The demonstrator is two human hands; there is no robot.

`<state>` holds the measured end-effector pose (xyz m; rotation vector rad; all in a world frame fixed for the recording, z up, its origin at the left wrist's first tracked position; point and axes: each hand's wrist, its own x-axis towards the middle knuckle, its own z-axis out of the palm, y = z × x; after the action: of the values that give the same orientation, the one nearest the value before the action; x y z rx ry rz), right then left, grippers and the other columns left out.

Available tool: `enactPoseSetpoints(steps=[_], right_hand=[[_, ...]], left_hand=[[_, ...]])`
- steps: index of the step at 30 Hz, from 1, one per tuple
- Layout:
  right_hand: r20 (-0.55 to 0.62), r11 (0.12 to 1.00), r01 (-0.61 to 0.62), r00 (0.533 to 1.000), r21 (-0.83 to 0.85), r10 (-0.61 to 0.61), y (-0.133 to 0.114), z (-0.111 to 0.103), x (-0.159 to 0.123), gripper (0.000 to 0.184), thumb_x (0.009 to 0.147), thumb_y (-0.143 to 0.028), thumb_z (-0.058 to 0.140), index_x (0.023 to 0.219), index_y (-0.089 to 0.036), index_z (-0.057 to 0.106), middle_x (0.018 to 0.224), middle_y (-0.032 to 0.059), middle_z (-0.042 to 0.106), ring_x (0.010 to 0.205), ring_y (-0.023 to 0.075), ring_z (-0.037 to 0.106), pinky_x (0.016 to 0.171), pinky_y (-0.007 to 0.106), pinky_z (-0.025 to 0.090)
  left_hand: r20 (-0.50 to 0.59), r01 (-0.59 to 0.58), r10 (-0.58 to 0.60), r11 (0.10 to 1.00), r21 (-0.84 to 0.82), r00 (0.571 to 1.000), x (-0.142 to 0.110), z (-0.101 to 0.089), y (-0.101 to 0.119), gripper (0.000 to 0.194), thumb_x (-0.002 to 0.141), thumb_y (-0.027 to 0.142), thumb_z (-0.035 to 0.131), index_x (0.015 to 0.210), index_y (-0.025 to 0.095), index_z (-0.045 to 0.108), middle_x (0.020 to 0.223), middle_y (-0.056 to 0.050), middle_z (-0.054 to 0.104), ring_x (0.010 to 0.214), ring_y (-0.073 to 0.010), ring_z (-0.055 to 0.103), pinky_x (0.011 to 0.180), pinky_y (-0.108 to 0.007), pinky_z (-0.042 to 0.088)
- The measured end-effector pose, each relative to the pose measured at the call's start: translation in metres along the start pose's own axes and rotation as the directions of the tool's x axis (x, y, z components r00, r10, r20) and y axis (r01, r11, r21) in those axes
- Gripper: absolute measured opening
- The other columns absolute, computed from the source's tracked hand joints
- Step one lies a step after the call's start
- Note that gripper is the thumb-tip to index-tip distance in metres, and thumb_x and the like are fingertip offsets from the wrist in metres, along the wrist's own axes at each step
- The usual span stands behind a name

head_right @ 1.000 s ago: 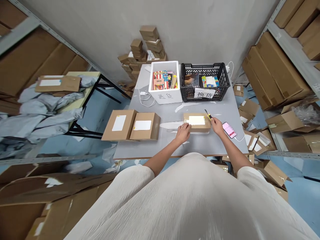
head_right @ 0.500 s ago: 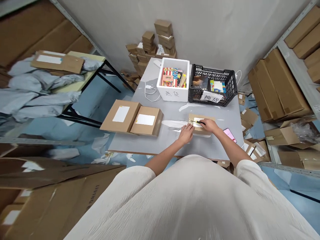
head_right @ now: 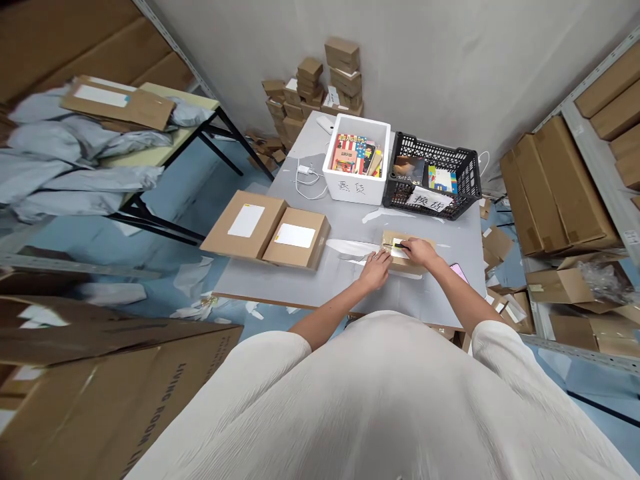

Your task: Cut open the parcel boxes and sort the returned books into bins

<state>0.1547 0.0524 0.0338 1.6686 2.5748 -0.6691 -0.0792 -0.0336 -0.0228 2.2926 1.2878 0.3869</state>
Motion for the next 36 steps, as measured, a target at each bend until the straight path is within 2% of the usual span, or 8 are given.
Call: enactPoseSetpoints(steps=[5, 9, 12, 16, 21, 36], right_hand=[[0.072, 0.988, -0.024, 0.997, -0.152, 0.036, -0.014, -0.012, -0.002, 0.039, 0.111, -0.043, 0.054, 0.136, -0.03, 0.081, 0.124, 0.0128, 0.08, 0.113, 0.0327, 0.073, 0.094, 0.038, 0.053], [0.162, 0.96, -0.029, 0.984, -0.279, 0.077, -0.026, -0.024, -0.004, 0.044, 0.114, -0.037, 0.046, 0.146, -0.028, 0.075, 0.133, 0.013, 0.077, 0.116, 0.0306, 0.072, 0.093, 0.036, 0.053], [0.203, 0.945, -0.022, 0.975, -0.327, 0.094, -0.035, -0.029, -0.003, 0.045, 0.114, -0.036, 0.044, 0.147, -0.026, 0.073, 0.134, 0.013, 0.077, 0.117, 0.0296, 0.072, 0.092, 0.034, 0.052], [0.203, 0.942, -0.021, 0.975, -0.334, 0.094, -0.04, -0.029, -0.003, 0.045, 0.114, -0.035, 0.043, 0.146, -0.026, 0.074, 0.137, 0.0133, 0.076, 0.119, 0.0298, 0.072, 0.093, 0.034, 0.052], [0.204, 0.946, -0.037, 0.973, -0.321, 0.108, -0.028, -0.031, -0.01, 0.045, 0.115, -0.036, 0.044, 0.15, -0.029, 0.071, 0.137, 0.0124, 0.076, 0.119, 0.03, 0.072, 0.092, 0.034, 0.052], [0.254, 0.943, -0.079, 0.953, -0.325, 0.167, 0.026, -0.043, -0.035, 0.041, 0.109, -0.036, 0.048, 0.133, -0.028, 0.08, 0.128, 0.0124, 0.078, 0.112, 0.0291, 0.07, 0.084, 0.034, 0.05]], left_hand=[[0.007, -0.009, 0.009, 0.999, 0.035, 1.0, 0.001, -0.003, 0.0, 0.06, 0.096, 0.011, 0.056, 0.155, 0.02, 0.059, 0.164, -0.019, 0.058, 0.164, -0.0344, 0.041, 0.136, -0.058, 0.028], [0.019, -0.017, 0.015, 0.996, 0.089, 1.0, 0.001, -0.006, 0.001, 0.058, 0.097, 0.012, 0.057, 0.154, 0.021, 0.06, 0.164, -0.016, 0.059, 0.163, -0.0325, 0.043, 0.136, -0.056, 0.031], [0.025, -0.021, 0.018, 0.992, 0.124, 1.0, 0.0, -0.006, 0.001, 0.056, 0.097, 0.013, 0.057, 0.153, 0.021, 0.06, 0.163, -0.016, 0.06, 0.162, -0.0321, 0.044, 0.135, -0.054, 0.032], [0.03, -0.017, 0.013, 0.989, 0.144, 0.999, 0.0, -0.008, 0.002, 0.058, 0.096, 0.013, 0.058, 0.153, 0.022, 0.059, 0.164, -0.016, 0.059, 0.163, -0.0321, 0.042, 0.135, -0.054, 0.032], [0.046, -0.007, -0.001, 0.986, 0.165, 0.999, -0.001, -0.01, 0.006, 0.06, 0.096, 0.011, 0.057, 0.155, 0.023, 0.058, 0.164, -0.015, 0.058, 0.163, -0.0314, 0.042, 0.135, -0.054, 0.031], [0.065, 0.044, -0.059, 0.976, 0.212, 0.996, 0.002, -0.011, 0.012, 0.06, 0.098, 0.012, 0.055, 0.157, 0.023, 0.057, 0.162, -0.014, 0.061, 0.16, -0.03, 0.045, 0.135, -0.053, 0.03]])
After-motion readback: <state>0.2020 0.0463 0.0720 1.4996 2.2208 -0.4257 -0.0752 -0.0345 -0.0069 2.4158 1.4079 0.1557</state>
